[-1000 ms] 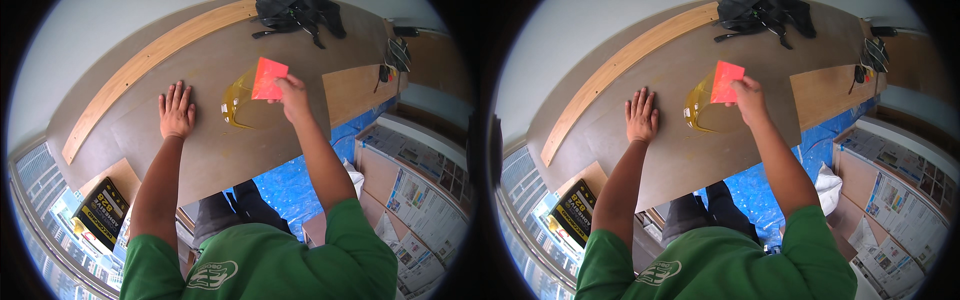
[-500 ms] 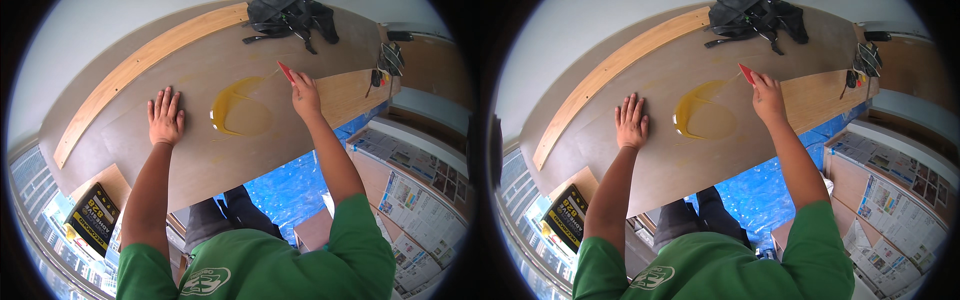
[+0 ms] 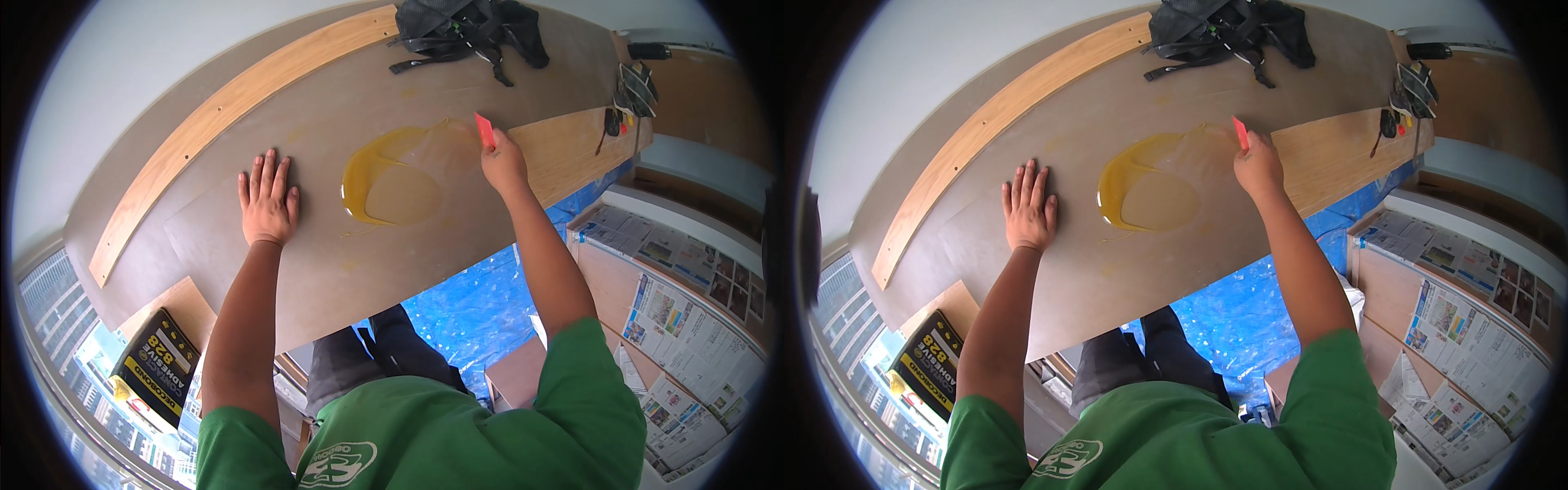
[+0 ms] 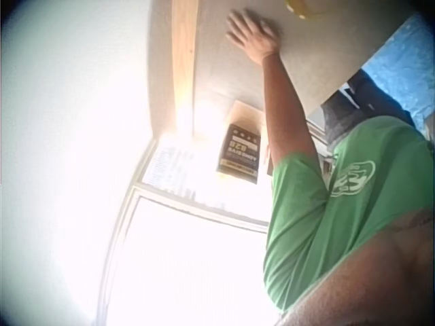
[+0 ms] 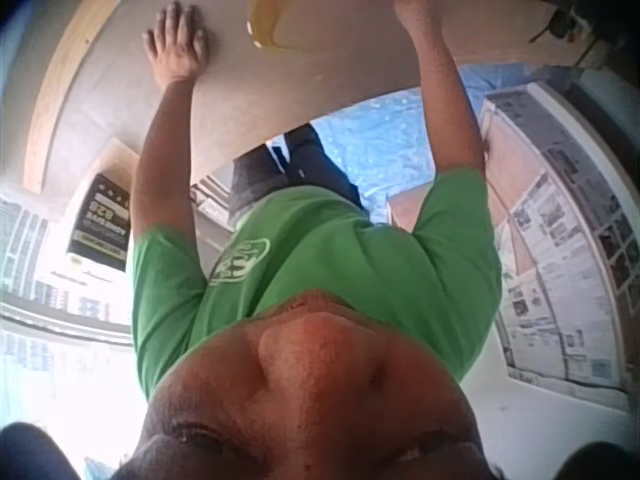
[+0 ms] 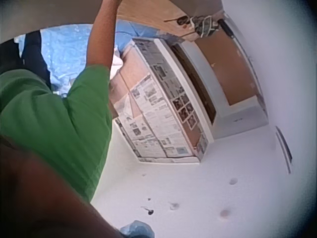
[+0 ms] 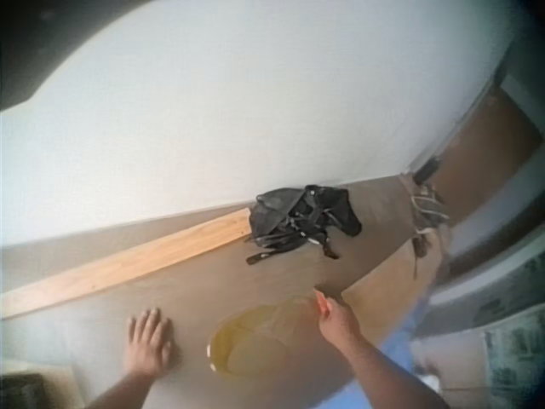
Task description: The person pours a yellow adhesive from a container onto a flat board and uses a red plastic spreader to evenly distribute the adhesive across the surface. The person works methodically, spreading the adhesive in smooth strokes while standing in a room with a large window.
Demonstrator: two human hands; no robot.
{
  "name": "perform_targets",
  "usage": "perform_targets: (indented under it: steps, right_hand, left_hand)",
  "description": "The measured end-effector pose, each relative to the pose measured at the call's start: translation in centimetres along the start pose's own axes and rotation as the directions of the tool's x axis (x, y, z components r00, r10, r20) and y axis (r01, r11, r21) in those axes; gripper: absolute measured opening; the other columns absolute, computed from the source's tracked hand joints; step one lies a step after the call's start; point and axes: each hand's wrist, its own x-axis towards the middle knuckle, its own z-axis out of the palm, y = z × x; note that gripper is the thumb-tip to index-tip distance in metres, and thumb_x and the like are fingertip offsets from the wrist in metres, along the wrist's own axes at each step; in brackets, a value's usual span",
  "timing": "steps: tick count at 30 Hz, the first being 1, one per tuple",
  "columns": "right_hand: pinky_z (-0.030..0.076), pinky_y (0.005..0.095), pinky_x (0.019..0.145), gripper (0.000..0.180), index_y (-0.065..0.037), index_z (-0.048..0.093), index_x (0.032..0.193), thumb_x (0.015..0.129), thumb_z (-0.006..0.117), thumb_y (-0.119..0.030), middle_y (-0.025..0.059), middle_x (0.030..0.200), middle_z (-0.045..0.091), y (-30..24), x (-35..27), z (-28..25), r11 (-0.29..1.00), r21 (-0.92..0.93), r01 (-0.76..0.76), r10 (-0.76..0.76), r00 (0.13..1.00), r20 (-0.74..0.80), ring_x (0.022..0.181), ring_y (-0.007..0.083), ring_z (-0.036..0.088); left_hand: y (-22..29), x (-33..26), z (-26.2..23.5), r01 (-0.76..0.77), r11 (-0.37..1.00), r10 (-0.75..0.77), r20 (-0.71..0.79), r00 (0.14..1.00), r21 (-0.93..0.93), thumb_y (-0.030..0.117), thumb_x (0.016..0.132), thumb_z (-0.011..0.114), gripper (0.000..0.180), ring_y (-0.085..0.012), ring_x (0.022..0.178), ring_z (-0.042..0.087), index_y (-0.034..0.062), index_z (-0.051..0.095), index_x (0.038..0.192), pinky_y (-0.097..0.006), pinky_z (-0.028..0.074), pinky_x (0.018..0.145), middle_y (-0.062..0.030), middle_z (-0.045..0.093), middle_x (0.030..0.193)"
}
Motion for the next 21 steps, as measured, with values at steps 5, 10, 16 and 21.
perform_targets:
  steps: [5, 10, 16, 21]
  right_hand:
    - [0.052, 0.0482, 0.084, 0.012, -0.002, 0.062, 0.094, 0.087, 0.058, -0.011, 0.0194, 0.100, 0.065, -2.8, -0.5, 2.2, 0.995, 0.081, 0.060, -0.064, 0.997, 0.045, 0.098, 0.0410, 0.062]
    - [0.053, 0.0480, 0.079, 0.011, -0.002, 0.061, 0.088, 0.088, 0.060, -0.012, 0.0168, 0.095, 0.064, -8.2, -4.3, 3.6, 0.951, 0.158, 0.265, -0.276, 0.960, 0.051, 0.093, 0.0392, 0.062]
    - [0.053, 0.0477, 0.079, 0.008, -0.002, 0.060, 0.090, 0.090, 0.058, -0.010, 0.0135, 0.095, 0.064, -9.1, -3.8, 1.2, 0.954, 0.223, 0.201, -0.242, 0.954, 0.178, 0.094, 0.0368, 0.062]
    - [0.054, 0.0442, 0.080, 0.012, -0.005, 0.065, 0.099, 0.090, 0.058, -0.009, 0.0090, 0.101, 0.067, -8.6, -1.8, 1.7, 0.945, 0.148, 0.290, -0.303, 0.950, 0.074, 0.096, 0.0326, 0.061]
  left_hand:
    - [-0.2, -0.1, 0.1, 0.010, 1.000, -0.010, 0.019, 1.000, 0.011, 0.038, 0.102, 0.036, 0.054, -0.0195, 0.154, 0.017, 0.0259, 0.033, 0.155, -0.046, 0.007, 0.126, 0.0040, 0.021, 0.166]
    - [-0.1, 0.0, 0.1, 0.014, 1.000, -0.015, 0.018, 1.000, 0.008, 0.038, 0.102, 0.037, 0.054, -0.0193, 0.154, 0.017, 0.0259, 0.034, 0.155, -0.046, 0.007, 0.126, 0.0042, 0.022, 0.166]
    - [-0.2, -0.2, 0.0, 0.022, 1.000, -0.022, 0.017, 1.000, 0.004, 0.037, 0.102, 0.038, 0.054, -0.0191, 0.153, 0.018, 0.0265, 0.035, 0.154, -0.047, 0.009, 0.126, 0.0046, 0.024, 0.165]
    - [-0.2, 0.0, 0.1, 0.014, 1.000, -0.014, 0.020, 1.000, -0.006, 0.036, 0.101, 0.041, 0.055, -0.0208, 0.153, 0.018, 0.0242, 0.035, 0.155, -0.046, 0.008, 0.126, 0.0029, 0.025, 0.165]
